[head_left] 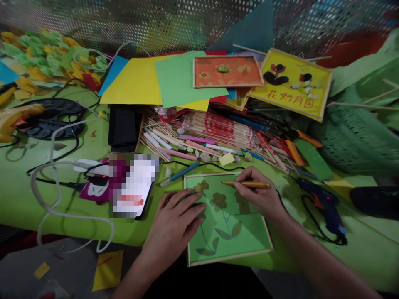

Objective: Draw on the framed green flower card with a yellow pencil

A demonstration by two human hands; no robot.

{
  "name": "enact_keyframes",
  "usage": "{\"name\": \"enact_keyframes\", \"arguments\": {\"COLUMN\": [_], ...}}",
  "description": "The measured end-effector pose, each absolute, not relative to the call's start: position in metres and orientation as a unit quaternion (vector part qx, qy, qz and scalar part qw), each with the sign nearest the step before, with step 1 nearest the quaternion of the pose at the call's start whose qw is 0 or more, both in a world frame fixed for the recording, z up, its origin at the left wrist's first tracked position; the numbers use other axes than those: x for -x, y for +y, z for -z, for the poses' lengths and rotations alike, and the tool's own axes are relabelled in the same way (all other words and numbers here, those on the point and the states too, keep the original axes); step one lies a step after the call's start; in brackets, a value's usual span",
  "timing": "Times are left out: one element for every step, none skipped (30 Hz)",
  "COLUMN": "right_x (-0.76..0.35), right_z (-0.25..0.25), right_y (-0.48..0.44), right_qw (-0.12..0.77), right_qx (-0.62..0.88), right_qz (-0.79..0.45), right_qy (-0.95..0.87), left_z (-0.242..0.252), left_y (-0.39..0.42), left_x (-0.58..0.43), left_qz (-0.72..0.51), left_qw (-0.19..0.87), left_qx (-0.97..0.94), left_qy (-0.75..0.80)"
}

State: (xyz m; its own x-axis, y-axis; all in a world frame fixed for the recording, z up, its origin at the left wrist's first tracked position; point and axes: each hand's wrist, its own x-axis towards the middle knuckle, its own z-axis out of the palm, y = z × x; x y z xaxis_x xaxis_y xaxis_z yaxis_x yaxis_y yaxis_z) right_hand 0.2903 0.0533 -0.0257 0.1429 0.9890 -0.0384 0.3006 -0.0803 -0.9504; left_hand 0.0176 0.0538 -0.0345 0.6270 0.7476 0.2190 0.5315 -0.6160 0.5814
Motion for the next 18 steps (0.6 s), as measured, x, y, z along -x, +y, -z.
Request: {"name": "enact_keyframes", "arguments": {"right_x": [-0.2904, -0.2906, -0.2907, -0.2907, -0.2906, -0.2905, -0.2904, -0.2904, -0.2903, -0.2904, -0.2905, -0.2906, -0.2908, -0.2908, -0.2908, -0.2907, -0.2904, -0.2900], "right_z": [0.0260, 0.0263, 0.0264, 0.0265, 0.0265, 0.0264, 0.0264, 0.0264, 0.0265, 0.0266, 0.0268, 0.0269, 0.0270, 0.0269, 0.0266, 0.0261, 0.0253, 0.0245], "right_y": [0.0534, 0.0534, 0.0534, 0.0533, 0.0532, 0.0530, 0.0529, 0.0528, 0.0528, 0.0528, 0.0528, 0.0528, 0.0529, 0.0528, 0.0528, 0.0527, 0.0527, 0.0527], "right_qw": [0.434, 0.435, 0.435, 0.435, 0.435, 0.434, 0.432, 0.430, 0.429, 0.428, 0.428, 0.426, 0.425, 0.423, 0.421, 0.420, 0.419, 0.420], "right_qx": [0.618, 0.618, 0.619, 0.619, 0.619, 0.619, 0.621, 0.623, 0.625, 0.627, 0.628, 0.628, 0.629, 0.628, 0.628, 0.628, 0.627, 0.627], "right_qz": [-0.397, -0.396, -0.394, -0.393, -0.392, -0.392, -0.391, -0.390, -0.389, -0.387, -0.386, -0.386, -0.388, -0.390, -0.392, -0.393, -0.393, -0.392], "right_qy": [-0.521, -0.522, -0.522, -0.523, -0.524, -0.524, -0.524, -0.524, -0.524, -0.523, -0.523, -0.524, -0.524, -0.524, -0.524, -0.524, -0.525, -0.526], "left_z": [0.0346, 0.0347, 0.0348, 0.0350, 0.0351, 0.0352, 0.0353, 0.0354, 0.0355, 0.0356, 0.0355, 0.0355, 0.0353, 0.0351, 0.0348, 0.0345, 0.0341, 0.0338], "left_y": [0.0537, 0.0536, 0.0534, 0.0533, 0.0531, 0.0531, 0.0530, 0.0531, 0.0531, 0.0533, 0.0535, 0.0536, 0.0538, 0.0539, 0.0540, 0.0540, 0.0539, 0.0538], "left_x": [-0.0175, -0.0173, -0.0172, -0.0170, -0.0168, -0.0167, -0.0166, -0.0166, -0.0166, -0.0167, -0.0168, -0.0170, -0.0172, -0.0173, -0.0175, -0.0176, -0.0177, -0.0177], "left_qz": [-0.227, -0.226, -0.225, -0.224, -0.223, -0.223, -0.223, -0.225, -0.226, -0.226, -0.226, -0.226, -0.225, -0.227, -0.228, -0.231, -0.234, -0.236], "left_qw": [0.239, 0.239, 0.239, 0.238, 0.238, 0.238, 0.238, 0.237, 0.236, 0.236, 0.235, 0.234, 0.232, 0.231, 0.230, 0.230, 0.231, 0.232], "left_qx": [-0.870, -0.870, -0.870, -0.871, -0.871, -0.871, -0.871, -0.871, -0.871, -0.871, -0.872, -0.872, -0.873, -0.873, -0.873, -0.872, -0.871, -0.870], "left_qy": [0.368, 0.368, 0.368, 0.367, 0.367, 0.367, 0.367, 0.368, 0.368, 0.367, 0.366, 0.365, 0.365, 0.364, 0.364, 0.365, 0.365, 0.364]}}
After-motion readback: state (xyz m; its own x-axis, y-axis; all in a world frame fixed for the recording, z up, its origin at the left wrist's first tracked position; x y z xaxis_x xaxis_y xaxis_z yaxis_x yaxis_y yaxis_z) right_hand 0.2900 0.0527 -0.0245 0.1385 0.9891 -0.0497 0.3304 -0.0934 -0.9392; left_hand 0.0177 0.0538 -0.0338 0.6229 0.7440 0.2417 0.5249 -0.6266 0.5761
